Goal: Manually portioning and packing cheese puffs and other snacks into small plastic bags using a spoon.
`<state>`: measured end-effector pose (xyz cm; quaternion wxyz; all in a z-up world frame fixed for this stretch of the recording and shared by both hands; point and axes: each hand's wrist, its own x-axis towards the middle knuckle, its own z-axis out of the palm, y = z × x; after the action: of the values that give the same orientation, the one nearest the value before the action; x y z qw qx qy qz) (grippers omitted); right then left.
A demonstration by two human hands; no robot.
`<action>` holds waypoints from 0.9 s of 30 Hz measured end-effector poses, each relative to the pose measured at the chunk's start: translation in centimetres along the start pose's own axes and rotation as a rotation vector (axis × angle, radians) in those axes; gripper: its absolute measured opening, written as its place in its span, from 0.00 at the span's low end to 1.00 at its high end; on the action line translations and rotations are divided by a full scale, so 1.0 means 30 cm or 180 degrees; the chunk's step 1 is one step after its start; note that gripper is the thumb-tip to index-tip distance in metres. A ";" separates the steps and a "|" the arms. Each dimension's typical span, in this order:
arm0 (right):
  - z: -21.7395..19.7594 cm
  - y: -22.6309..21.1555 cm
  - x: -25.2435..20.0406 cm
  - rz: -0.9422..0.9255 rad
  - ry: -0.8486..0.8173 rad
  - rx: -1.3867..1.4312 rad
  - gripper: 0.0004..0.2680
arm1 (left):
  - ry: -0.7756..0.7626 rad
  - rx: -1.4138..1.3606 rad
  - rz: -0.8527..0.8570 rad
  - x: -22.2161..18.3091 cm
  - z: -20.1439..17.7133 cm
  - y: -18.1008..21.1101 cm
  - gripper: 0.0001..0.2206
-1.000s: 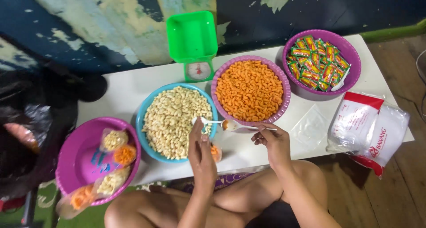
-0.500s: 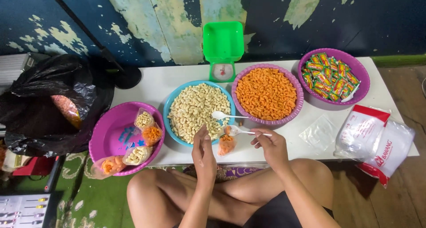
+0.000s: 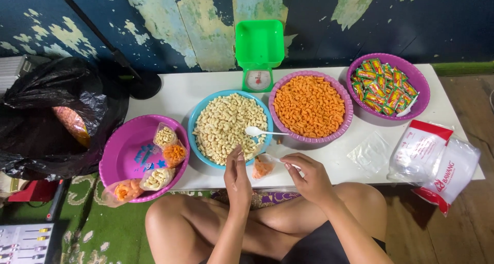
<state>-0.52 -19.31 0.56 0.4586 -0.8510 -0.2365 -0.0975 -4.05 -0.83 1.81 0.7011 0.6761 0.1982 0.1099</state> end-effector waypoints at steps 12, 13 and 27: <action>0.026 -0.012 0.059 0.0000 -0.0420 -0.0430 0.06 | -0.0428 0.1210 -0.0725 0.128 0.037 -0.133 0.17; 0.019 -0.012 0.059 0.0003 -0.0413 -0.0432 0.06 | -0.0435 0.1212 -0.0721 0.122 0.041 -0.110 0.17; 0.029 0.003 0.069 -0.0680 -0.0475 -0.0861 0.06 | -0.0453 0.1042 -0.0650 0.107 0.033 -0.071 0.14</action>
<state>1.29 -17.99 0.79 0.3082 -0.8799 -0.3436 -0.1131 -1.00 -0.51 -0.70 0.6015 0.7635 0.2309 -0.0436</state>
